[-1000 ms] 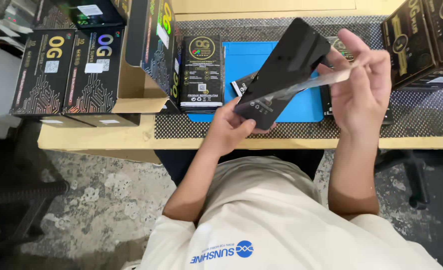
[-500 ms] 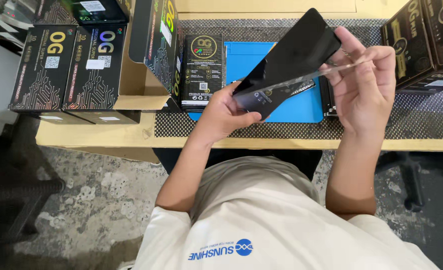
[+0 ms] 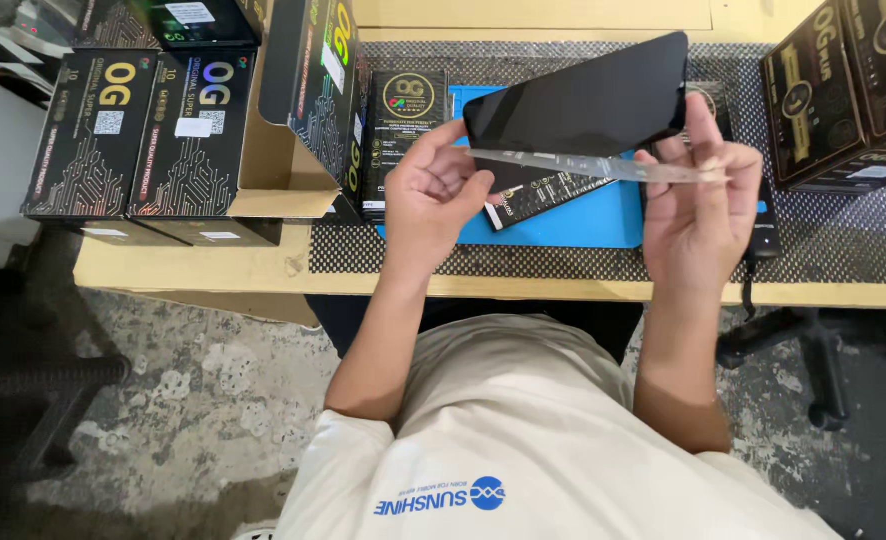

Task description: The person holds a smartphone screen assembly, turning it over to view both sides and checking the flexible cable. The person also handles several black component boxes on the workbench and uses a handheld scanner on one of the screen parts.

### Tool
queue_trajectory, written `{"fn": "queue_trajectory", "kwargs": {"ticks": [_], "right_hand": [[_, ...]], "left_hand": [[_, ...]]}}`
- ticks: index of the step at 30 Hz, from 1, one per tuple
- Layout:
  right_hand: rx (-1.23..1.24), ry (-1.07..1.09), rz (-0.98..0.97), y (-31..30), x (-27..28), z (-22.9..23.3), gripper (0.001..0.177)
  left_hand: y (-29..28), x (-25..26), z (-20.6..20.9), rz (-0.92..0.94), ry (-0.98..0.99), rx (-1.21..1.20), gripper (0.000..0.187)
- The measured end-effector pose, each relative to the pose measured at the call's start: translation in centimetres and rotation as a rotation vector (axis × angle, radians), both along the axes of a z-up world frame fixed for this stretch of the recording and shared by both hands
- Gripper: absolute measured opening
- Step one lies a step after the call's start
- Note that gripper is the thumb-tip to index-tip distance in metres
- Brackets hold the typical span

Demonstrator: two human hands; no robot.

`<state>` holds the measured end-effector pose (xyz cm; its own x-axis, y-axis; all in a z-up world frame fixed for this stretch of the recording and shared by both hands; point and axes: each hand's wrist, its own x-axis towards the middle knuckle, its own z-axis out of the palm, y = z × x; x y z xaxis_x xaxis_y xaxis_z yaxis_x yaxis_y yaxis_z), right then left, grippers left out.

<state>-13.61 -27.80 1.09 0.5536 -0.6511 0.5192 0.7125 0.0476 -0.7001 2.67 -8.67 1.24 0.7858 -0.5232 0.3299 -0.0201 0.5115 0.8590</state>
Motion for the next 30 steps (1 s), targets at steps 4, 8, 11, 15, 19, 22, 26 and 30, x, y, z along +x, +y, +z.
{"fn": "queue_trajectory", "kwargs": {"ticks": [4, 8, 11, 15, 19, 22, 26, 30], "right_hand": [[-0.008, -0.007, -0.04, -0.7, 0.7, -2.6, 0.01], [-0.076, -0.072, -0.001, -1.8, 1.3, -5.1, 0.01], [-0.075, -0.078, -0.015, -1.0, 1.6, -5.2, 0.01], [-0.105, -0.072, -0.021, 0.0, 1.8, -4.9, 0.008], [-0.131, -0.074, -0.017, -0.3, 2.0, -5.7, 0.01], [-0.156, -0.064, -0.017, -0.1, 2.2, -5.6, 0.012], [-0.247, -0.075, -0.051, 0.4, 2.1, -5.4, 0.009], [-0.32, -0.095, -0.103, 0.2, 1.8, -6.0, 0.008]], "left_hand": [[-0.5, 0.4, -1.3, 0.029, -0.03, -0.035, 0.044], [-1.0, 1.2, -3.4, 0.065, -0.139, -0.148, 0.038], [-0.9, 1.6, -3.5, 0.105, -0.176, -0.158, 0.039], [-0.4, 1.5, -3.0, 0.194, -0.212, -0.184, 0.042], [-0.4, 2.1, -4.4, 0.239, -0.233, -0.213, 0.039], [0.0, 2.3, -4.6, 0.241, -0.245, -0.214, 0.043], [0.1, 2.6, -5.0, 0.229, -0.228, -0.257, 0.043], [0.3, 2.3, -4.7, 0.23, -0.237, -0.249, 0.043]]}}
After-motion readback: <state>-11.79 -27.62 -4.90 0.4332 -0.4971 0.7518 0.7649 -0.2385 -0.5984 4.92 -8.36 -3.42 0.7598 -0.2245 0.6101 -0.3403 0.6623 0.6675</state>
